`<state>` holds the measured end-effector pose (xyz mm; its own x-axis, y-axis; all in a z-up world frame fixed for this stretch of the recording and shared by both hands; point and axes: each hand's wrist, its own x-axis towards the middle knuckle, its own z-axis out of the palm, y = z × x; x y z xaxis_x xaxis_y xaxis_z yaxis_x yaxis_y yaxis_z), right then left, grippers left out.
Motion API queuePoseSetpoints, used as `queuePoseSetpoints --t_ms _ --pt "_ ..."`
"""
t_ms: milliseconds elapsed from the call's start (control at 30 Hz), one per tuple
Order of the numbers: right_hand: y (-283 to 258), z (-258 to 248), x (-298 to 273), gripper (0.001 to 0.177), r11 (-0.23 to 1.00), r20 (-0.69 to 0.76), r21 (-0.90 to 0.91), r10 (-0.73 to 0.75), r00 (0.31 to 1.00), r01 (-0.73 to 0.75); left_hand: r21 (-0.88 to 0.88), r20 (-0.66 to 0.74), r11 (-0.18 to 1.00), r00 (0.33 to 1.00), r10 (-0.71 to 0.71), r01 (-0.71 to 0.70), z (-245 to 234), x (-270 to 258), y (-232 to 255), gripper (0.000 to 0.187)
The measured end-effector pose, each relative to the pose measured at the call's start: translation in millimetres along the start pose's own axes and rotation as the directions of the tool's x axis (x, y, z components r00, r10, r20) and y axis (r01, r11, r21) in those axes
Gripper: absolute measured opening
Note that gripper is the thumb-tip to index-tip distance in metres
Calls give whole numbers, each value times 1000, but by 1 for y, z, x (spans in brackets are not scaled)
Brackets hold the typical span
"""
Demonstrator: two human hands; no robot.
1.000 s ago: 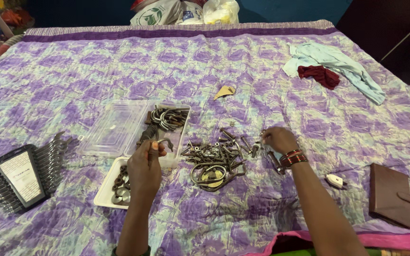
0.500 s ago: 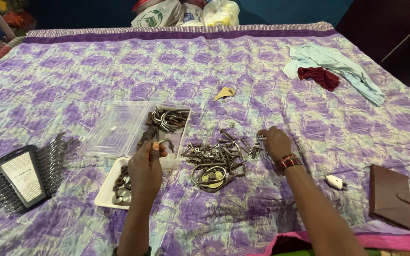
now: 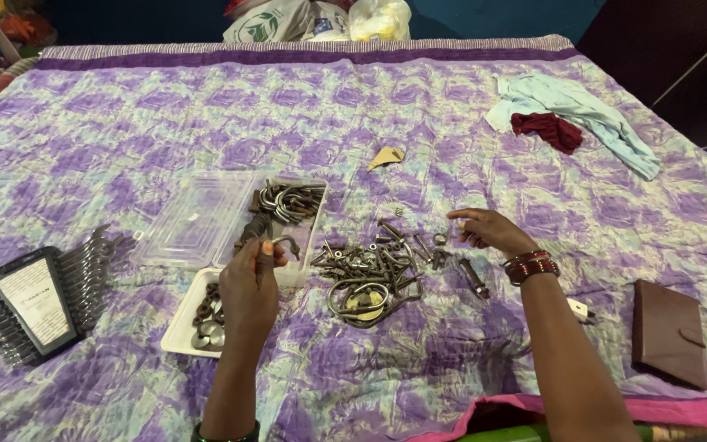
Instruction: The person sorts a pile of assorted metal hardware on a bed, picking up items one by one and placing them into a clear plastic container or a white tray. The person handles hooks, screws, and other small metal pieces, organizing them into separate piles and containers.
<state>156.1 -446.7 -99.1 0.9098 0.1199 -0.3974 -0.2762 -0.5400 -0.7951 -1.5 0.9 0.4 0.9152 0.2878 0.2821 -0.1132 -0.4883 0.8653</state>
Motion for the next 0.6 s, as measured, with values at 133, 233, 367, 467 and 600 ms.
queuePoseSetpoints --t_ms 133,233,367,467,600 --pt "10 0 3 36 1000 -114 -26 -18 993 15 21 -9 999 1000 -28 28 0 1 0 32" --pt "14 1 5 34 995 -123 -94 -25 992 13 30 -2 999 999 -35 35 1 0 -3 31" --pt "7 12 7 32 994 -90 -105 -38 995 29 5 -24 999 999 -32 33 1 3 -8 30" --pt "-19 48 7 26 948 -51 -278 -176 983 155 -26 -60 998 996 -64 62 -11 8 -15 29" --pt "-77 139 -18 20 791 49 -439 -452 891 426 -124 -207 989 973 -102 78 -33 18 -30 27"
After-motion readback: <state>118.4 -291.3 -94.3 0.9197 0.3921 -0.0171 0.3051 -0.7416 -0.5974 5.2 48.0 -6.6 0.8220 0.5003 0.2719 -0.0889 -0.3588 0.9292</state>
